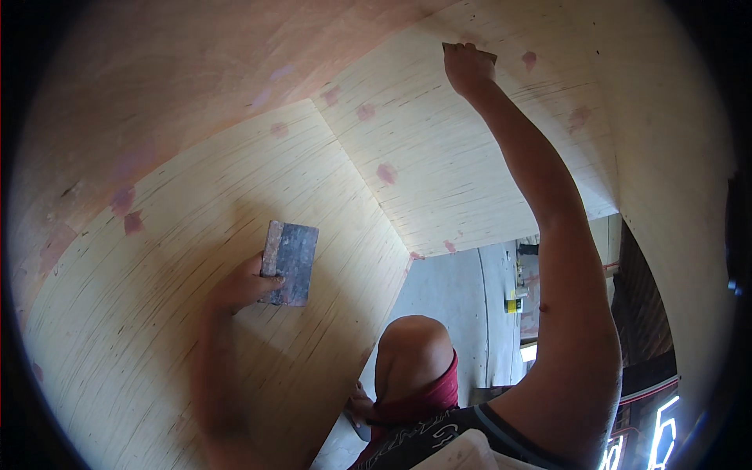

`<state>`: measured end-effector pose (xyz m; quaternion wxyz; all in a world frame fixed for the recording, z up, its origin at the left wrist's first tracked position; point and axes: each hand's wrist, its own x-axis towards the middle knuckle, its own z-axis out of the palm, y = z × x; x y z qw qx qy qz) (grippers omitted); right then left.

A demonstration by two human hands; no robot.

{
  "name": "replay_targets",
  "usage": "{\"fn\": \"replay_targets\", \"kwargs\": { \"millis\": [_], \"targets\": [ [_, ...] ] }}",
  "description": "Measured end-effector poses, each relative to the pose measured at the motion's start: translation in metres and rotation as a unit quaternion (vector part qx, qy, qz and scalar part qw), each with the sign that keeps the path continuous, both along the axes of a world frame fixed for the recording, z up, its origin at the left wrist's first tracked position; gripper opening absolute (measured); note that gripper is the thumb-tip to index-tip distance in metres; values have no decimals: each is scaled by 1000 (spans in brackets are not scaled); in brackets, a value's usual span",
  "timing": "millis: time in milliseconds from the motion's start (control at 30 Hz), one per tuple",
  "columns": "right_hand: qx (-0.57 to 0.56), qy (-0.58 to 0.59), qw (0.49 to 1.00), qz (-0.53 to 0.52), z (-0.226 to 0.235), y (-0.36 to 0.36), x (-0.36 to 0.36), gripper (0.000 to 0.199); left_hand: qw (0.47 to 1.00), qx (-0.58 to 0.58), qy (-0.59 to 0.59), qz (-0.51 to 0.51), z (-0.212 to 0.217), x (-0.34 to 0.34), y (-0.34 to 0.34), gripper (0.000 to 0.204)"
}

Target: The person applies wood filler to the joints and surfaces of a wooden cabinet using putty knives.

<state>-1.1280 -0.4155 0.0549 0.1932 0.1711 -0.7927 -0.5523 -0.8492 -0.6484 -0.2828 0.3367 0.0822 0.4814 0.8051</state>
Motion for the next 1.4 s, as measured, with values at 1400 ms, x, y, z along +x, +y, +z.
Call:
{"fn": "replay_targets", "kwargs": {
  "millis": [1400],
  "targets": [
    [-546,-509,537,393,-114,109,436,69,901,321,-28,289,133,205,144,45]
  ]
}}
